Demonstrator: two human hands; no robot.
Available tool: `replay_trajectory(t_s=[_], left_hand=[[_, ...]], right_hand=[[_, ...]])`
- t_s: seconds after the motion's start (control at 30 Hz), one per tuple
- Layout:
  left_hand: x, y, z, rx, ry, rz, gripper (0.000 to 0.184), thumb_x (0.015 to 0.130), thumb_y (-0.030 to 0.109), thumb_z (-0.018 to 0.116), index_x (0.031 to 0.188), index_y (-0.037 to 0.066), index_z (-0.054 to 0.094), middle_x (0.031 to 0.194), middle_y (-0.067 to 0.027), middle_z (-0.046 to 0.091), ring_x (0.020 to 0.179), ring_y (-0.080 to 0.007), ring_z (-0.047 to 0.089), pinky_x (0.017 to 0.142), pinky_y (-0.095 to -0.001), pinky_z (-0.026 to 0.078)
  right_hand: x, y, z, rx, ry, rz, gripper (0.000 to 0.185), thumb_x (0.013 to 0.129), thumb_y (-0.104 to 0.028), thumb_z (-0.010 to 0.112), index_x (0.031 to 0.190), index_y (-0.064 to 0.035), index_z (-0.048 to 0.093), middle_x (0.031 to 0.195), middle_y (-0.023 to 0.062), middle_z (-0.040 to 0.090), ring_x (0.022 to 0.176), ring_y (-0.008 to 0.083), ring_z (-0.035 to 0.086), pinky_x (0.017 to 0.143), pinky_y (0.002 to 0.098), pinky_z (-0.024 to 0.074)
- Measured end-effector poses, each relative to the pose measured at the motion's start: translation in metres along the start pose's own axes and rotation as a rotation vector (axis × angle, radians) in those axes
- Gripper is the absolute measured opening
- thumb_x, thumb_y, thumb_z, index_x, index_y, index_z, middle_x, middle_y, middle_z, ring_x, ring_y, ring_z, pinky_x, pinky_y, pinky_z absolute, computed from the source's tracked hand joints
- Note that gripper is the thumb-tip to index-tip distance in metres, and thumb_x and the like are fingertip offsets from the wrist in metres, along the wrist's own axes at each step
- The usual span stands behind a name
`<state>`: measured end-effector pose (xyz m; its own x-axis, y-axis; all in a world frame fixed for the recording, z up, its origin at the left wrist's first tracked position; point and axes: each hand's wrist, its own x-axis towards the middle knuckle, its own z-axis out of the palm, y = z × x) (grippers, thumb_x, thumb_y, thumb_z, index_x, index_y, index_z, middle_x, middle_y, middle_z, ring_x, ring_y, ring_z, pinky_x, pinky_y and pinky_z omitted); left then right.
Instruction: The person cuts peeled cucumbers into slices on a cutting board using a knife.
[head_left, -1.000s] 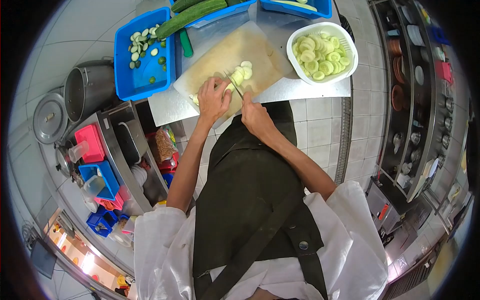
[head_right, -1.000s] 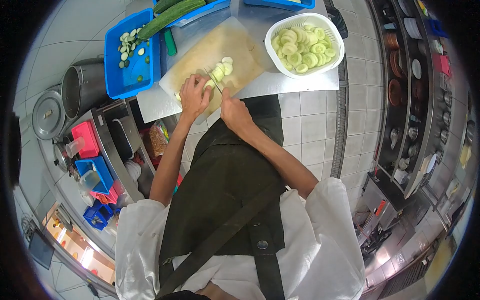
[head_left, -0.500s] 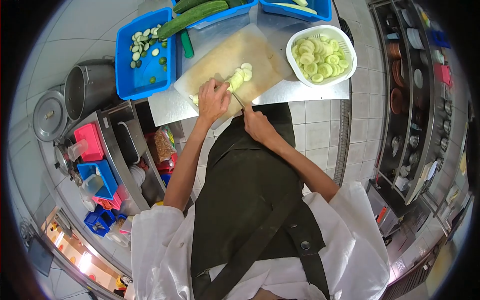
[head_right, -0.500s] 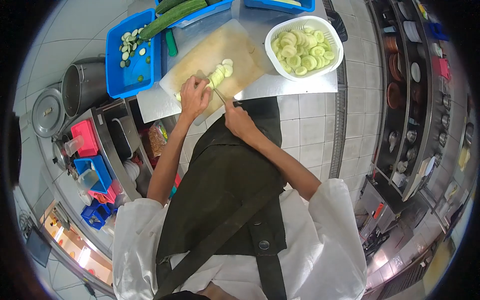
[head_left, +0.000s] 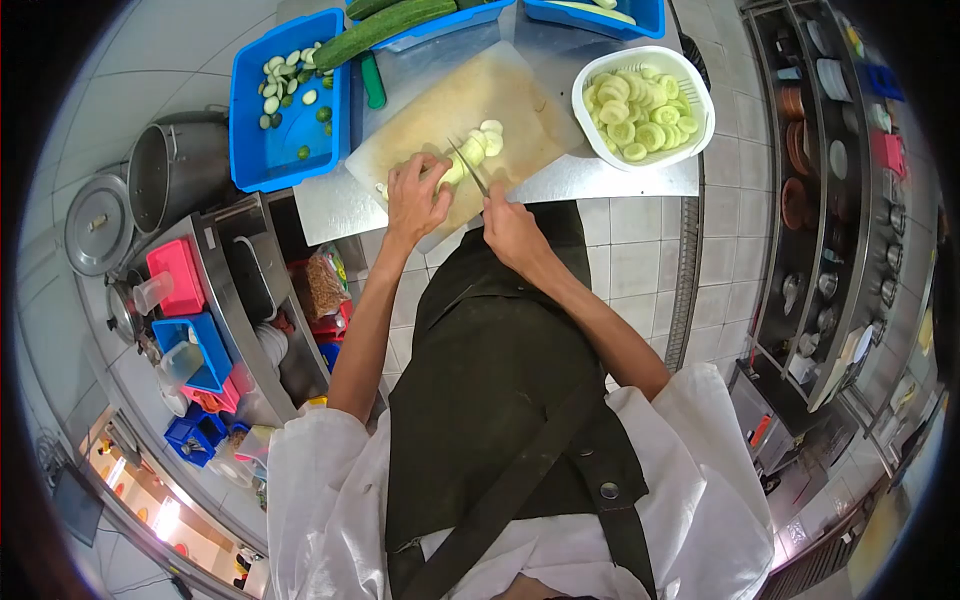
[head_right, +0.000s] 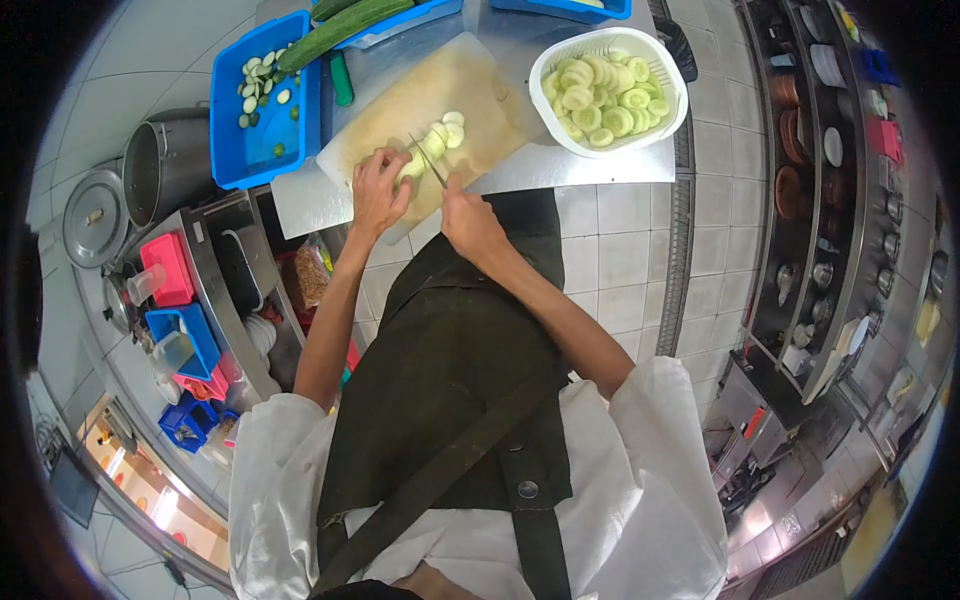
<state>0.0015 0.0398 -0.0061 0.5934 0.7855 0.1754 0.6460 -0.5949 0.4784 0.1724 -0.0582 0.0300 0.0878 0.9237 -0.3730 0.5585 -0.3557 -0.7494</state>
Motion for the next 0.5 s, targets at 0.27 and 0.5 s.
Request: replay_trajectory(t_s=[0.27, 0.5], left_hand=[[0.004, 0.005, -0.002, -0.004, 0.010, -0.020, 0.031, 0.077, 0.017, 0.062, 0.108, 0.009, 0.066, 0.104, -0.0114, 0.057, 0.093, -0.0308, 0.058, 0.082, -0.0445, 0.043], [0.002, -0.004, 0.005, -0.083, 0.036, 0.009, 0.029, 0.073, 0.014, 0.063, 0.101, 0.008, 0.066, 0.088, -0.0132, 0.052, 0.085, -0.0335, 0.055, 0.075, -0.0456, 0.044]], right_hand=[[0.010, 0.000, 0.014, -0.018, -0.027, -0.047, 0.017, 0.100, -0.013, 0.044, 0.102, 0.0020, 0.038, 0.073, 0.0343, 0.061, 0.078, 0.0540, 0.062, 0.068, 0.0615, 0.0473], [0.026, -0.003, 0.023, -0.049, -0.097, -0.044, 0.020, 0.087, -0.002, 0.052, 0.103, 0.0075, 0.044, 0.080, 0.0343, 0.064, 0.086, 0.0514, 0.065, 0.076, 0.0567, 0.0526]])
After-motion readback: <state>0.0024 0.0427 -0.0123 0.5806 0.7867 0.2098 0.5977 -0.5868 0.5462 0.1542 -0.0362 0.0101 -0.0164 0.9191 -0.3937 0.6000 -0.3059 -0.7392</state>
